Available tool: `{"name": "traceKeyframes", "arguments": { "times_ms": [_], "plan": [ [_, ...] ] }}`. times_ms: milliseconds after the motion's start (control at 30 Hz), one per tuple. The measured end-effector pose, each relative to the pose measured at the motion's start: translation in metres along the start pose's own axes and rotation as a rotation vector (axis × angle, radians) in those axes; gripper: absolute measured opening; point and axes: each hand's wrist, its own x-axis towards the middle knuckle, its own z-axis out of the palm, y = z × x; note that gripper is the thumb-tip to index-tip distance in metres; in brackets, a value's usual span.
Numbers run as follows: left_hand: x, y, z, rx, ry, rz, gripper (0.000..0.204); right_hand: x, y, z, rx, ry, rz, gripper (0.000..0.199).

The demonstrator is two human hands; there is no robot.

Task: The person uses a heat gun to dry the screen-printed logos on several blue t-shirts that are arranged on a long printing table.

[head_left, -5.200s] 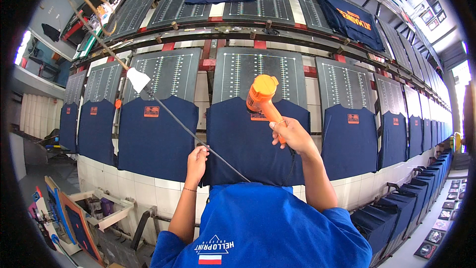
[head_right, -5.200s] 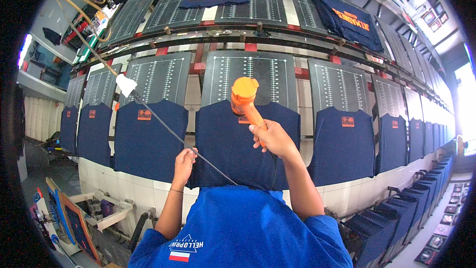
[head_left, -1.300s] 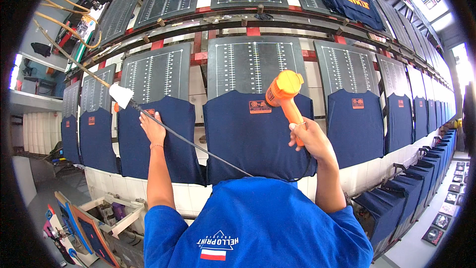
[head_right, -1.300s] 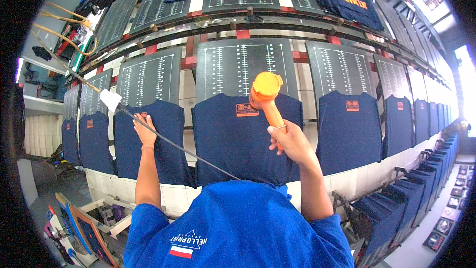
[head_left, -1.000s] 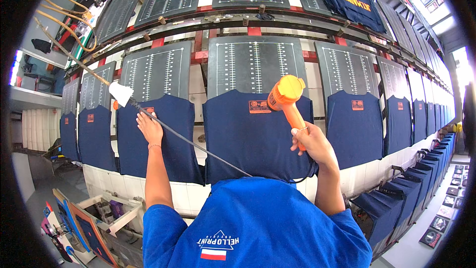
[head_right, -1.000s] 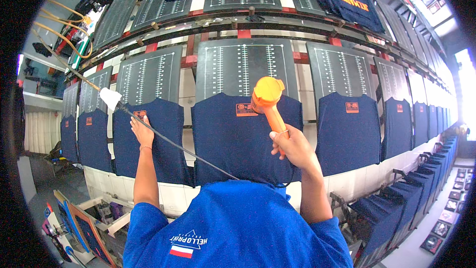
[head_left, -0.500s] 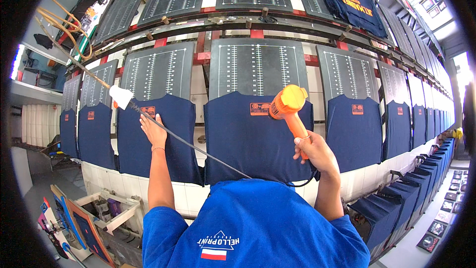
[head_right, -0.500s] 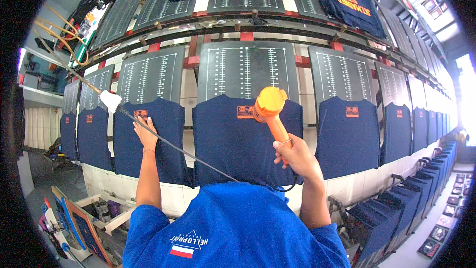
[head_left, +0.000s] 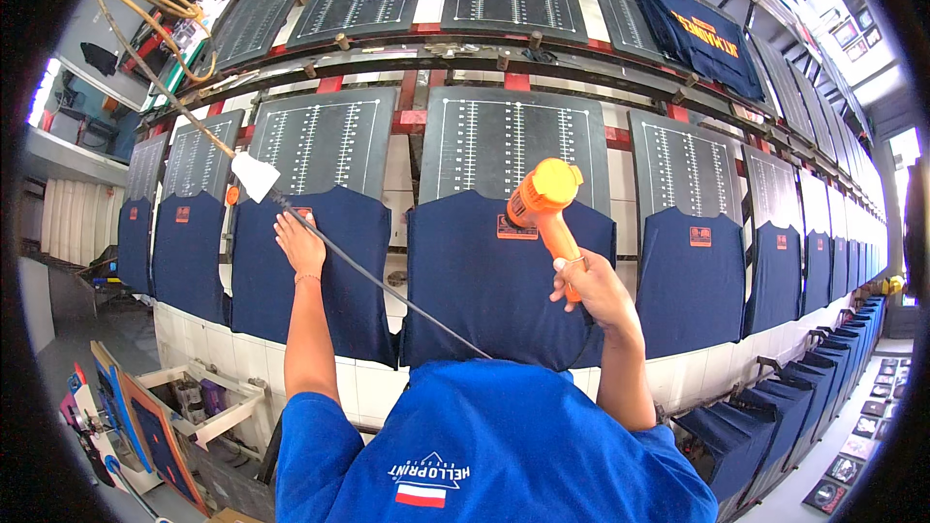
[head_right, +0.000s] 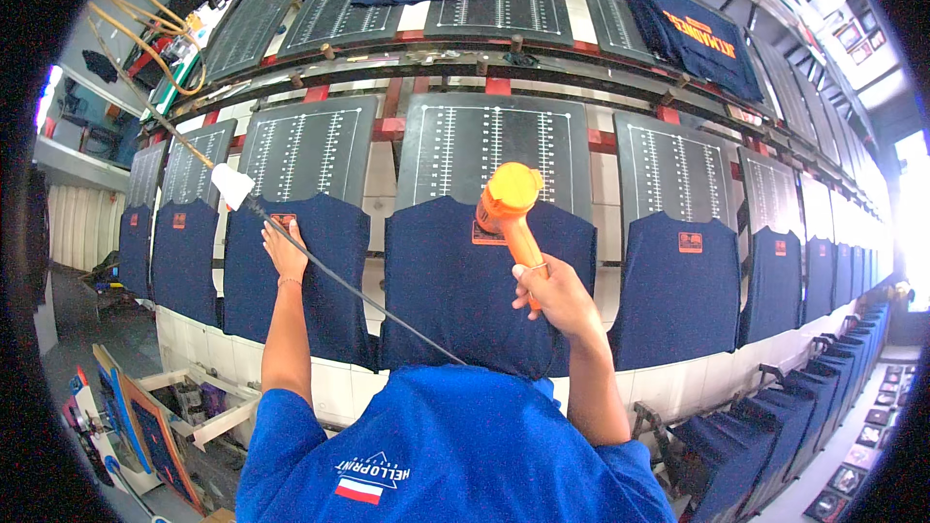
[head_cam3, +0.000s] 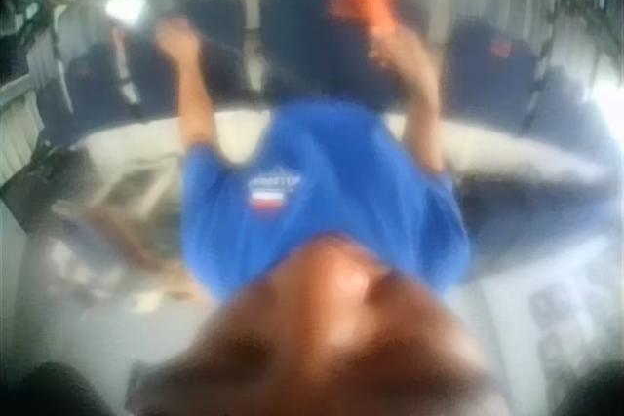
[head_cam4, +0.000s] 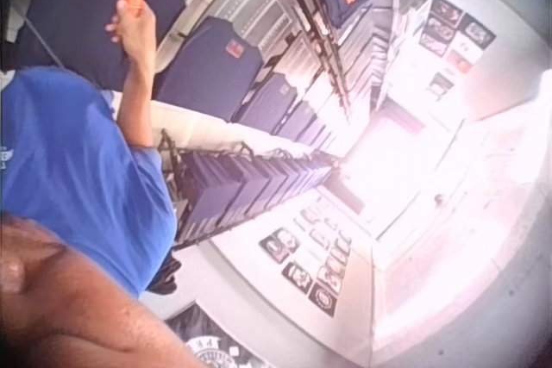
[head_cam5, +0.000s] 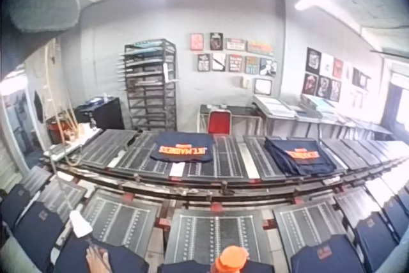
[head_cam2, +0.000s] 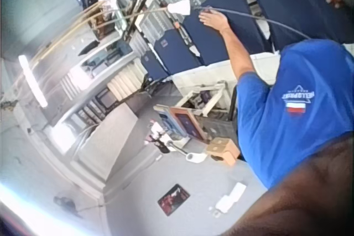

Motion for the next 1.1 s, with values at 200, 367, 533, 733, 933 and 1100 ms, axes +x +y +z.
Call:
{"name": "traceKeyframes", "arguments": {
  "times_ms": [200,367,533,733,933,1100],
  "plan": [
    [0.013,-0.012,0.001,0.012,0.046,-0.099,0.060,0.013,-0.005,0.016,-0.032,-0.045,-0.040,0.033],
    [-0.002,0.007,-0.005,0.006,0.056,-0.056,0.064,0.008,-0.002,0.020,-0.043,-0.057,-0.013,0.031],
    [-0.026,0.024,-0.014,-0.029,0.011,0.015,0.063,-0.011,0.000,0.021,-0.059,-0.096,0.012,0.029],
    [-0.086,0.061,-0.037,-0.724,-0.177,0.150,0.060,-0.028,0.000,0.029,-0.207,0.030,-0.032,0.039],
    [-0.187,0.087,-0.091,-1.505,-0.928,0.189,0.064,-0.035,0.009,0.015,-0.033,0.014,-0.040,0.034],
    [-0.227,0.146,-0.127,-1.020,-1.328,0.514,0.048,-0.056,0.024,-0.026,0.168,-0.007,-0.105,0.031]
  ]
}}
